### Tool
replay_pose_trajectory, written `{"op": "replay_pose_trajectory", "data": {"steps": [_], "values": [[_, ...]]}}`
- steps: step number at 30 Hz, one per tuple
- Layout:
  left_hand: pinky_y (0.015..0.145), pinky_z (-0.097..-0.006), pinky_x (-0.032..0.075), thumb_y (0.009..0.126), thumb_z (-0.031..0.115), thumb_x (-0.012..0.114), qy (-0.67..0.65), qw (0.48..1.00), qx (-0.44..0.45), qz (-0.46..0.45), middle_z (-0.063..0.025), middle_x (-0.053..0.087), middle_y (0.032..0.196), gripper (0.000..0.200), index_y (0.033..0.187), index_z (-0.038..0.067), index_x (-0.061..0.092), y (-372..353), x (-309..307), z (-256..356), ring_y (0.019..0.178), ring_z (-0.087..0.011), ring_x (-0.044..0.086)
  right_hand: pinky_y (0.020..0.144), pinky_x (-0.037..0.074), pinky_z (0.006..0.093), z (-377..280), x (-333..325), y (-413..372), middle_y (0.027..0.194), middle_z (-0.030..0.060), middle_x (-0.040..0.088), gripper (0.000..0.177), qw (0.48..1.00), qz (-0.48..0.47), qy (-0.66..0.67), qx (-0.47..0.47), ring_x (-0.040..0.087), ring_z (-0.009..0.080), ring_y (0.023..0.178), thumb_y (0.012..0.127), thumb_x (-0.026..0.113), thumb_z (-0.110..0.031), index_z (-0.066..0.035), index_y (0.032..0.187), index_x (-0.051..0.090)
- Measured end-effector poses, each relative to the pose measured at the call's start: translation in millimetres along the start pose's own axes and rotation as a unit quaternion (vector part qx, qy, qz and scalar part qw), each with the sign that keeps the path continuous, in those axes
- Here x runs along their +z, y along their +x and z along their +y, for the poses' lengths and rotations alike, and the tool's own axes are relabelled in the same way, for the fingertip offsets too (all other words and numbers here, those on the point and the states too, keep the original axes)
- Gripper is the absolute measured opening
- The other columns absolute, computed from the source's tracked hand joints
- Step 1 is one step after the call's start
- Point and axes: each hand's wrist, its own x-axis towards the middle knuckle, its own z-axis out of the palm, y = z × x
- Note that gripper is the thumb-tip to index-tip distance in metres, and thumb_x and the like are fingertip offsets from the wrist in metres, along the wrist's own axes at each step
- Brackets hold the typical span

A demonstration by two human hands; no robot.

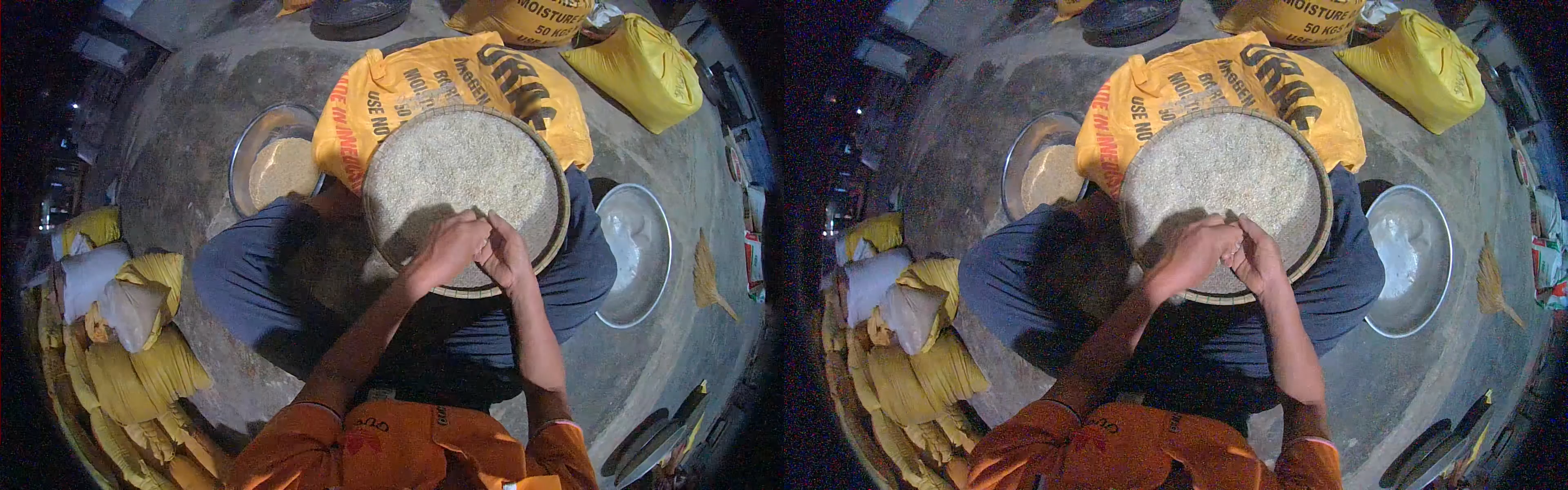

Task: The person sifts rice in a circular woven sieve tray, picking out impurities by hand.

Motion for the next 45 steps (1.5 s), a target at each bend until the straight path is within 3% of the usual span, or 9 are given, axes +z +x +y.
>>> {"op": "replay_pose_trajectory", "data": {"steps": [2, 6, 13, 17, 22, 25, 30, 36, 45], "values": [[0.069, -0.0354, 0.047, 0.084, 0.01, 0.059, 0.113, 0.99, 0.042, 0.076, -0.0106, 0.063, 0.076, 0.014, 0.093, 0.01, 0.069, 2, 6, 5, 0.076, -0.0236, 0.06, 0.061, 0.051, 0.0273, 0, 10, 0, 0.077, 0.0055, 0.062, 0.021, 0.981, 0.186, 0.034, -0.04, 0.06, 0.0154, 0.065, 0.098, 0.045, -0.022, -0.003, 0.098, 0.055], [0.068, -0.0367, 0.048, 0.085, 0.016, 0.062, -0.011, 0.988, 0.065, 0.14, -0.0118, 0.064, 0.077, 0.011, 0.086, 0.009, 0.071, 25, -13, -22, 0.075, -0.0276, 0.061, 0.056, 0.047, 0.0253, -7, -12, -4, 0.072, 0.0039, 0.06, 0.021, 0.992, 0.117, 0.016, -0.036, 0.057, 0.013, 0.061, 0.097, 0.045, -0.021, -0.005, 0.088, 0.056], [0.083, -0.0417, 0.047, 0.084, 0.013, 0.053, 0.165, 0.921, -0.068, 0.345, -0.0169, 0.063, 0.097, 0.022, 0.098, 0.008, 0.069, 106, -57, -91, 0.09, -0.0383, 0.058, 0.052, 0.044, 0.0238, -15, -6, -8, 0.069, 0.0022, 0.056, 0.023, 0.986, 0.147, -0.028, -0.069, 0.051, 0.0119, 0.057, 0.096, 0.047, -0.021, -0.006, 0.08, 0.056], [0.089, -0.0416, 0.044, 0.083, 0.006, 0.052, 0.215, 0.928, -0.102, 0.288, -0.0175, 0.062, 0.105, 0.028, 0.104, 0.011, 0.069, 128, -39, -100, 0.097, -0.0378, 0.057, 0.05, 0.039, 0.023, -15, -3, -5, 0.067, 0.0008, 0.053, 0.023, 0.98, 0.189, -0.024, -0.064, 0.049, 0.0117, 0.055, 0.096, 0.047, -0.021, -0.007, 0.08, 0.056], [0.082, -0.0398, 0.047, 0.071, -0.009, 0.05, 0.129, 0.967, 0.082, 0.206, -0.0151, 0.064, 0.095, 0.03, 0.085, 0.008, 0.071, 75, -14, -75, 0.093, -0.0338, 0.06, 0.048, 0.038, 0.0237, -20, 6, -8, 0.067, 0.0011, 0.054, 0.022, 0.981, 0.185, -0.007, -0.055, 0.049, 0.0117, 0.055, 0.095, 0.047, -0.021, -0.007, 0.081, 0.056], [0.081, -0.0382, 0.046, 0.072, -0.002, 0.052, 0.048, 0.98, 0.062, 0.184, -0.0114, 0.064, 0.086, 0.022, 0.079, 0.008, 0.07, 38, -25, -63, 0.088, -0.0299, 0.06, 0.048, 0.038, 0.0236, -19, 4, -10, 0.068, 0.0013, 0.055, 0.021, 0.979, 0.193, -0.013, -0.061, 0.05, 0.0114, 0.055, 0.095, 0.048, -0.022, -0.007, 0.082, 0.056], [0.069, -0.0411, 0.048, 0.073, -0.008, 0.053, 0.14, 0.913, 0.159, 0.348, -0.0107, 0.063, 0.082, 0.022, 0.08, 0.009, 0.066, 29, -51, -109, 0.074, -0.0304, 0.061, 0.05, 0.042, 0.0217, -21, -6, -11, 0.07, 0.0002, 0.057, 0.02, 0.985, 0.154, -0.006, -0.074, 0.053, 0.01, 0.057, 0.095, 0.05, -0.022, -0.007, 0.083, 0.057], [0.066, -0.0391, 0.049, 0.082, 0.005, 0.062, 0.124, 0.906, 0.182, 0.362, -0.0104, 0.063, 0.079, 0.003, 0.081, 0.008, 0.063, 38, -55, -112, 0.073, -0.0291, 0.062, 0.051, 0.045, 0.0186, -27, -9, -15, 0.07, -0.0007, 0.058, 0.018, 0.977, 0.181, 0.014, -0.11, 0.054, 0.008, 0.057, 0.094, 0.052, -0.022, -0.007, 0.084, 0.057], [0.067, -0.0367, 0.05, 0.08, 0.01, 0.064, 0.078, 0.97, 0.004, 0.229, -0.0127, 0.065, 0.077, 0.006, 0.083, 0.006, 0.068, 46, -45, -70, 0.075, -0.0325, 0.064, 0.048, 0.042, 0.02, -26, -9, -13, 0.07, -0.0006, 0.057, 0.021, 0.98, 0.169, 0.005, -0.103, 0.05, 0.009, 0.057, 0.097, 0.046, -0.021, -0.007, 0.085, 0.057]]}}
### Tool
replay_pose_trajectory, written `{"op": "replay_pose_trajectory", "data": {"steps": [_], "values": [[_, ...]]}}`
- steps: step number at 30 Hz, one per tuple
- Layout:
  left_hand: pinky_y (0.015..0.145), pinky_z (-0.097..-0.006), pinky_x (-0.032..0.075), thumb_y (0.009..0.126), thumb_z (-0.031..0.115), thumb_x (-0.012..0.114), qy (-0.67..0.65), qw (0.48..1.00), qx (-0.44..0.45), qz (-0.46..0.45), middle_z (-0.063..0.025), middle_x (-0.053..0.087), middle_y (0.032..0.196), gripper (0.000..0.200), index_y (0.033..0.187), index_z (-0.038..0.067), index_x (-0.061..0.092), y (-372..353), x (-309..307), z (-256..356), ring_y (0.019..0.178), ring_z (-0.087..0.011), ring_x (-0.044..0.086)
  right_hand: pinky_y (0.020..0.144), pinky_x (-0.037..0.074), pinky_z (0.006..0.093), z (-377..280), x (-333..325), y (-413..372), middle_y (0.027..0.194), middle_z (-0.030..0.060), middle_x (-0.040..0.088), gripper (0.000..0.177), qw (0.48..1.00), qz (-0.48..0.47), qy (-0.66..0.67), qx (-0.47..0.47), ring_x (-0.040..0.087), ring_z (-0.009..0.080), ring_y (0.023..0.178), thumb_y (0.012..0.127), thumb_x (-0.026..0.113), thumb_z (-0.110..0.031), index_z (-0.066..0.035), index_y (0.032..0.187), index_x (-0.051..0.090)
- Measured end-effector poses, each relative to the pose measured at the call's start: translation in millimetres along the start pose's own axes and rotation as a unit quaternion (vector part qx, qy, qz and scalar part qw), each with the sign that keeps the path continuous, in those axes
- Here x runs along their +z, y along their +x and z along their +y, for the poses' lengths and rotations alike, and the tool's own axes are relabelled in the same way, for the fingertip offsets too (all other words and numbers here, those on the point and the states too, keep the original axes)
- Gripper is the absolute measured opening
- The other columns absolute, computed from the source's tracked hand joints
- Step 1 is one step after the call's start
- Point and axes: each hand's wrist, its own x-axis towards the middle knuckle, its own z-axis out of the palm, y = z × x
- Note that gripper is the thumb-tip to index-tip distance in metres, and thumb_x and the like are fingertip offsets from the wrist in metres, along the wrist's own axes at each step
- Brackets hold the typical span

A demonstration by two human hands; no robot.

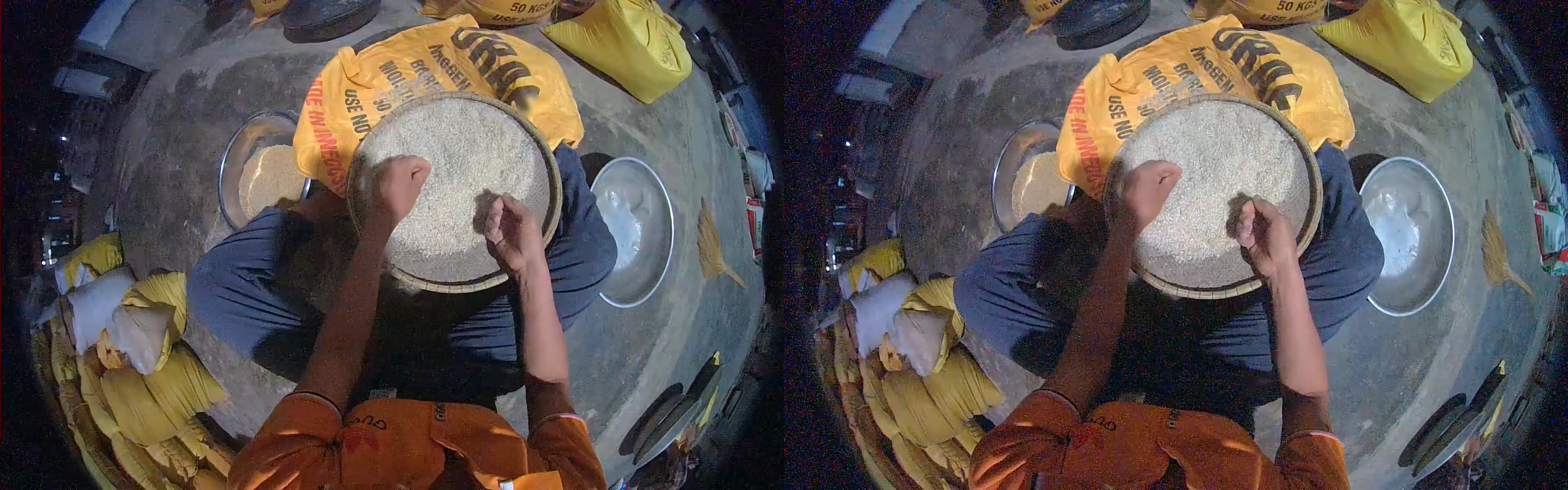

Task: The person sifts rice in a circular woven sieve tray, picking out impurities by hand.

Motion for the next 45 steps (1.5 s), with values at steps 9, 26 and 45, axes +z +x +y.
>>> {"op": "replay_pose_trajectory", "data": {"steps": [9, 26, 45], "values": [[0.073, -0.0419, 0.05, 0.079, 0.023, 0.062, 0.13, 0.989, -0.044, -0.047, -0.0142, 0.065, 0.083, 0.014, 0.081, 0.012, 0.071, 10, 24, -1, 0.082, -0.0325, 0.063, 0.05, 0.039, 0.0226, -4, 10, -4, 0.068, -0.0001, 0.055, 0.02, 0.999, 0.029, 0.007, 0.015, 0.05, 0.0107, 0.057, 0.096, 0.047, -0.022, -0.008, 0.083, 0.056], [0.068, -0.0299, 0.048, 0.087, 0.028, 0.062, -0.167, 0.975, -0.14, -0.039, -0.0098, 0.068, 0.079, 0.032, 0.093, -0.002, 0.069, -14, 0, -37, 0.071, -0.0177, 0.063, 0.05, 0.042, 0.0227, 1, 7, -1, 0.067, -0.0002, 0.056, 0.021, 1.0, 0.001, -0.006, 0.01, 0.051, 0.0104, 0.056, 0.096, 0.047, -0.021, -0.008, 0.083, 0.056], [0.068, -0.0243, 0.046, 0.084, 0.017, 0.068, -0.299, 0.943, -0.143, -0.039, -0.0031, 0.067, 0.079, 0.021, 0.088, -0.004, 0.067, -26, -3, 38, 0.072, -0.0072, 0.058, 0.05, 0.042, 0.0226, 10, 6, 3, 0.068, 0.0018, 0.057, 0.023, 0.999, -0.035, -0.02, 0.032, 0.053, 0.0113, 0.056, 0.096, 0.046, -0.02, -0.004, 0.082, 0.057]]}}
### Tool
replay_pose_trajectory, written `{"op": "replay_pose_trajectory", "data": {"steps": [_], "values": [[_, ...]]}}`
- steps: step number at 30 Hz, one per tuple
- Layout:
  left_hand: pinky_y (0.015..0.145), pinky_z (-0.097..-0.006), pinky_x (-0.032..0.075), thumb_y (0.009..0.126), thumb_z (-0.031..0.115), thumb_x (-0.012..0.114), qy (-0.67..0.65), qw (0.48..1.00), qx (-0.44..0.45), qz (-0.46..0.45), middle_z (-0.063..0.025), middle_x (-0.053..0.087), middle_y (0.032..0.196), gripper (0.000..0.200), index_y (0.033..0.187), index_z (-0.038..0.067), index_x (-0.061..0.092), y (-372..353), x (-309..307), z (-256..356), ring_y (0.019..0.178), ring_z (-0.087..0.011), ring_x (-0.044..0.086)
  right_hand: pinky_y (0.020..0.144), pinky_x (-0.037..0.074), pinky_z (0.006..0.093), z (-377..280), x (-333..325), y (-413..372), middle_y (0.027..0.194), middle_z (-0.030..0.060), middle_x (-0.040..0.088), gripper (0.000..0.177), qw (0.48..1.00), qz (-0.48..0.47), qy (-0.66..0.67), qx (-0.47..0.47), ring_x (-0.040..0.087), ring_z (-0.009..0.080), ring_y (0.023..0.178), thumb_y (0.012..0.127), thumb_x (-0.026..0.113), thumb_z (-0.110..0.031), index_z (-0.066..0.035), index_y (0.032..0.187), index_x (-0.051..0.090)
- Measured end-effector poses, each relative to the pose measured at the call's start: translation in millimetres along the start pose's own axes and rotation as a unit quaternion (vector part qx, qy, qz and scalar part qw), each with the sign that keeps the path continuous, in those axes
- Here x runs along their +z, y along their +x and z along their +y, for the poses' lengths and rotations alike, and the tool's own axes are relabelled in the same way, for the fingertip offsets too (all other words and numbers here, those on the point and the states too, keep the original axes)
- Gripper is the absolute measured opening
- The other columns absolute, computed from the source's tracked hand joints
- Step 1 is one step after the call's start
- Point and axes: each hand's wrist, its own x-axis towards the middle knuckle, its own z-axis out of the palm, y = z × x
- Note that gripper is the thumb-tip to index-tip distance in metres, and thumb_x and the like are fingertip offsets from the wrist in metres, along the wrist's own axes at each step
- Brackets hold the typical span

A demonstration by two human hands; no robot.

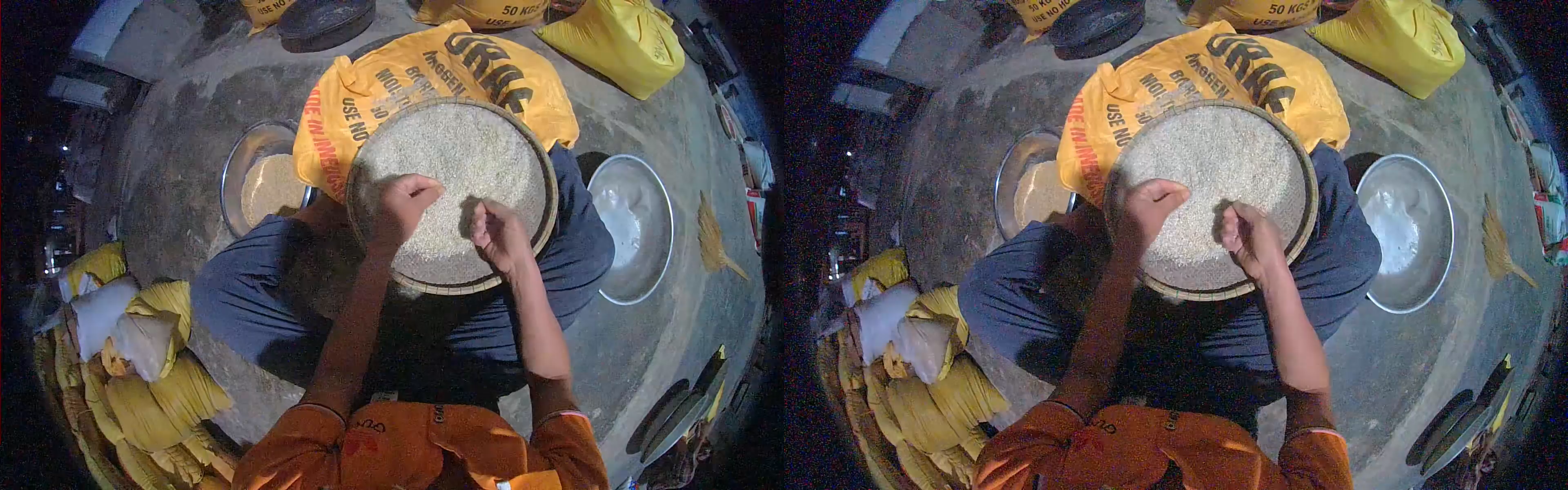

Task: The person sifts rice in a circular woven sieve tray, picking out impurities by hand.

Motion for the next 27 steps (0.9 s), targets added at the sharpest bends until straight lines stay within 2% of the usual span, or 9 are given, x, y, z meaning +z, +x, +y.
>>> {"op": "replay_pose_trajectory", "data": {"steps": [7, 12, 14, 18, 20, 21, 23, 24, 27], "values": [[0.073, -0.027, 0.048, 0.081, 0.015, 0.069, 0.231, 0.965, 0.03, -0.125, -0.0102, 0.068, 0.077, 0.012, 0.084, 0.003, 0.071, -22, 33, 33, 0.075, -0.0152, 0.063, 0.053, 0.044, 0.0255, 7, 14, -7, 0.069, 0.0044, 0.057, 0.025, 0.999, -0.01, 0.028, 0.017, 0.054, 0.0147, 0.058, 0.097, 0.042, -0.02, -0.003, 0.083, 0.056], [0.071, -0.0343, 0.05, 0.084, 0.021, 0.064, 0.207, 0.968, 0.126, 0.069, -0.0144, 0.068, 0.085, 0.018, 0.088, 0.005, 0.07, 27, 4, -13, 0.077, -0.0268, 0.066, 0.053, 0.044, 0.0267, 0, -3, -5, 0.068, 0.0041, 0.056, 0.025, 0.999, -0.005, 0.045, -0.01, 0.053, 0.0154, 0.057, 0.097, 0.042, -0.019, -0.004, 0.084, 0.056], [0.073, -0.0368, 0.05, 0.086, 0.019, 0.06, 0.263, 0.96, 0.032, 0.092, -0.0125, 0.069, 0.088, 0.015, 0.091, 0.008, 0.07, 79, -20, -66, 0.08, -0.0293, 0.066, 0.053, 0.043, 0.0267, -4, -7, -4, 0.068, 0.0042, 0.056, 0.024, 0.999, 0.011, 0.023, -0.028, 0.053, 0.015, 0.056, 0.097, 0.042, -0.02, -0.005, 0.084, 0.056], [0.077, -0.0392, 0.05, 0.087, 0.022, 0.058, 0.35, 0.921, 0.108, 0.131, -0.0102, 0.067, 0.094, 0.016, 0.091, 0.012, 0.071, 114, -6, -30, 0.088, -0.0301, 0.064, 0.051, 0.043, 0.0271, -5, -1, -4, 0.067, 0.0039, 0.055, 0.025, 0.998, 0.039, 0.03, -0.029, 0.052, 0.0147, 0.056, 0.097, 0.043, -0.021, -0.005, 0.084, 0.056], [0.079, -0.0415, 0.049, 0.088, 0.027, 0.055, 0.353, 0.9, 0.238, 0.087, -0.0109, 0.065, 0.099, 0.021, 0.091, 0.014, 0.071, 139, 13, -29, 0.094, -0.0334, 0.06, 0.051, 0.043, 0.027, -6, 3, -6, 0.067, 0.0035, 0.055, 0.024, 0.998, 0.052, 0.026, -0.011, 0.052, 0.0143, 0.056, 0.096, 0.043, -0.021, -0.005, 0.083, 0.056], [0.079, -0.0415, 0.049, 0.088, 0.027, 0.055, 0.349, 0.901, 0.241, 0.087, -0.0109, 0.065, 0.099, 0.021, 0.091, 0.014, 0.071, 154, 22, -39, 0.094, -0.0334, 0.06, 0.051, 0.043, 0.027, -6, 4, -6, 0.067, 0.0035, 0.055, 0.024, 0.998, 0.054, 0.025, -0.015, 0.052, 0.0143, 0.056, 0.096, 0.043, -0.021, -0.005, 0.083, 0.056], [0.084, -0.0439, 0.047, 0.09, 0.029, 0.051, 0.47, 0.862, 0.185, 0.039, -0.0133, 0.062, 0.106, 0.025, 0.091, 0.015, 0.071, 177, 41, -67, 0.1, -0.0352, 0.058, 0.051, 0.043, 0.0265, -4, -2, -3, 0.068, 0.0031, 0.055, 0.024, 0.999, 0.018, -0.001, -0.041, 0.051, 0.014, 0.056, 0.096, 0.044, -0.02, -0.005, 0.083, 0.055], [0.09, -0.0466, 0.044, 0.091, 0.029, 0.049, 0.374, 0.913, 0.16, 0.027, -0.0162, 0.059, 0.111, 0.026, 0.093, 0.014, 0.07, 168, 46, -55, 0.104, -0.037, 0.055, 0.052, 0.043, 0.0261, -2, -10, 2, 0.068, 0.0024, 0.055, 0.023, 0.999, 0.003, 0.006, -0.042, 0.05, 0.0136, 0.056, 0.095, 0.045, -0.02, -0.005, 0.081, 0.055], [0.086, -0.0454, 0.046, 0.088, 0.026, 0.057, 0.44, 0.89, 0.08, -0.095, -0.0112, 0.063, 0.107, 0.021, 0.099, 0.014, 0.07, 135, 61, -14, 0.099, -0.0349, 0.058, 0.052, 0.043, 0.026, -9, -3, -3, 0.068, 0.002, 0.054, 0.023, 0.998, 0.045, 0.035, -0.027, 0.05, 0.0136, 0.056, 0.095, 0.045, -0.02, -0.005, 0.08, 0.055]]}}
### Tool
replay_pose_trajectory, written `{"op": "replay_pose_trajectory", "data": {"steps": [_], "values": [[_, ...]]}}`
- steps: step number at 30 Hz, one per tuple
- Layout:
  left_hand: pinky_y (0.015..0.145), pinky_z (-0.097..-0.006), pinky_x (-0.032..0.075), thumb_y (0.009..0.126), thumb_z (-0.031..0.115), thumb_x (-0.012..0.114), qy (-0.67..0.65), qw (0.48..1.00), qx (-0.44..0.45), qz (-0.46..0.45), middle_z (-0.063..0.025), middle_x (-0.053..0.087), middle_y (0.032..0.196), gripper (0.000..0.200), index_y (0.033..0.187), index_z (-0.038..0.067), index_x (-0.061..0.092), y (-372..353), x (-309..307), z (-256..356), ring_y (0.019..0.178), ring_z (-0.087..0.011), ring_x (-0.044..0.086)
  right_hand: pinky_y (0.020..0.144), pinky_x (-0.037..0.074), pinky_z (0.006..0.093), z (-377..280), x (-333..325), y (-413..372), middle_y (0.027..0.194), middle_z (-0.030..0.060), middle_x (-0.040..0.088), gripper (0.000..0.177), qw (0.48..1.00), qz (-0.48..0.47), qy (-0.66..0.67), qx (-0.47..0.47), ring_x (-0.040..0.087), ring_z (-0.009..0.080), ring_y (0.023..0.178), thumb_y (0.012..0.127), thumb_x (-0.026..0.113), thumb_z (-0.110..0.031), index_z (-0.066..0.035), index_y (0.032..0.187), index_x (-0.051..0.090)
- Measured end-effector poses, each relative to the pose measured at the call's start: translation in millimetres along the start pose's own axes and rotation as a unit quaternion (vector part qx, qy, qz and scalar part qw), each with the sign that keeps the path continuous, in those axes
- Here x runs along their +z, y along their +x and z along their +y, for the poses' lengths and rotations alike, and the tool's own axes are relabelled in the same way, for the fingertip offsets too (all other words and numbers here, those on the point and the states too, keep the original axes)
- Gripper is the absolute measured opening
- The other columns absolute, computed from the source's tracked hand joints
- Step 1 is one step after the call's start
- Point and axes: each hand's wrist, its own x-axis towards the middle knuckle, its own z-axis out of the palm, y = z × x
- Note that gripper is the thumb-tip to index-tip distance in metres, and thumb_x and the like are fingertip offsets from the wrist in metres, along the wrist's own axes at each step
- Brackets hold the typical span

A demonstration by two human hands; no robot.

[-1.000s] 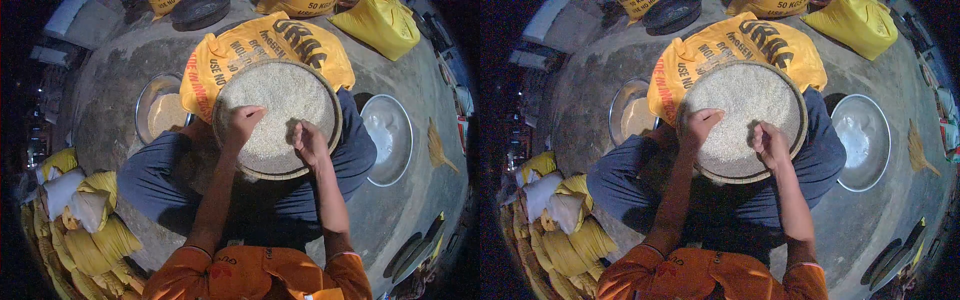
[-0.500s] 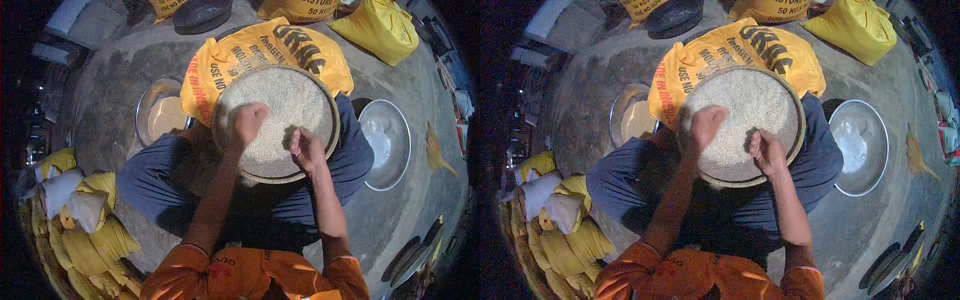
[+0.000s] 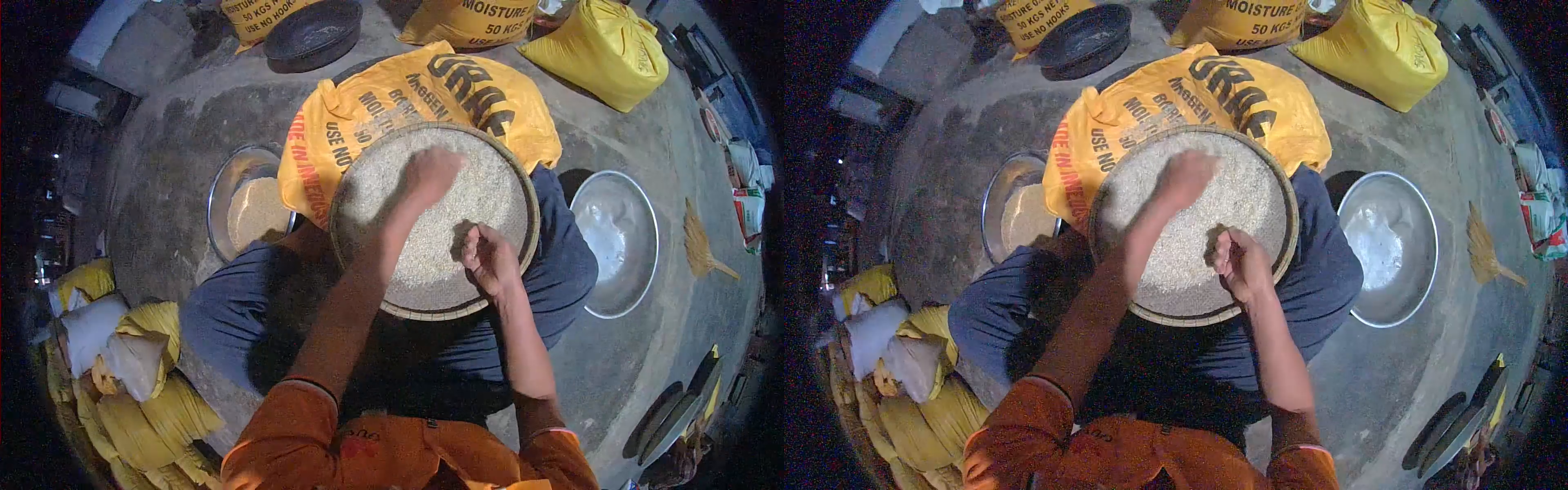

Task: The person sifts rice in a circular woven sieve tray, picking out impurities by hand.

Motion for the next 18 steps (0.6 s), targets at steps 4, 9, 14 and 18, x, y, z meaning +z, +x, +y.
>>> {"op": "replay_pose_trajectory", "data": {"steps": [4, 9, 14, 18], "values": [[0.087, -0.0435, 0.046, 0.086, 0.027, 0.061, 0.004, 0.994, 0.104, 0.042, -0.0102, 0.064, 0.107, 0.02, 0.098, 0.015, 0.071, -80, -5, 16, 0.098, -0.0332, 0.059, 0.052, 0.043, 0.0259, -8, 4, -5, 0.068, 0.0015, 0.055, 0.023, 1.0, 0.009, 0.018, 0.014, 0.05, 0.0137, 0.056, 0.095, 0.046, -0.02, -0.005, 0.08, 0.056], [0.087, -0.042, 0.044, 0.083, 0.024, 0.063, -0.027, 0.991, 0.135, 0.004, -0.0123, 0.066, 0.097, 0.017, 0.093, 0.013, 0.072, -133, -37, -7, 0.099, -0.026, 0.06, 0.052, 0.044, 0.0246, -15, 2, -15, 0.067, 0.0023, 0.054, 0.022, 0.998, 0.007, 0.07, -0.003, 0.05, 0.0138, 0.055, 0.096, 0.047, -0.02, -0.005, 0.083, 0.057], [0.075, -0.0412, 0.051, 0.084, 0.017, 0.063, -0.141, 0.977, 0.126, 0.103, -0.0156, 0.068, 0.086, 0.015, 0.09, 0.005, 0.069, -131, -44, -54, 0.081, -0.0317, 0.065, 0.052, 0.045, 0.0249, -14, -13, -8, 0.066, 0.0032, 0.055, 0.022, 0.997, -0.008, 0.071, -0.014, 0.052, 0.0145, 0.056, 0.096, 0.047, -0.022, -0.005, 0.086, 0.056], [0.071, -0.0351, 0.052, 0.085, 0.011, 0.062, -0.202, 0.953, 0.128, 0.184, -0.0169, 0.067, 0.088, 0.012, 0.089, 0.001, 0.066, -120, -63, -48, 0.082, -0.0307, 0.067, 0.052, 0.045, 0.0249, -13, -10, -8, 0.066, 0.0033, 0.055, 0.022, 0.998, -0.014, 0.06, -0.024, 0.052, 0.0145, 0.056, 0.096, 0.047, -0.022, -0.005, 0.086, 0.056]]}}
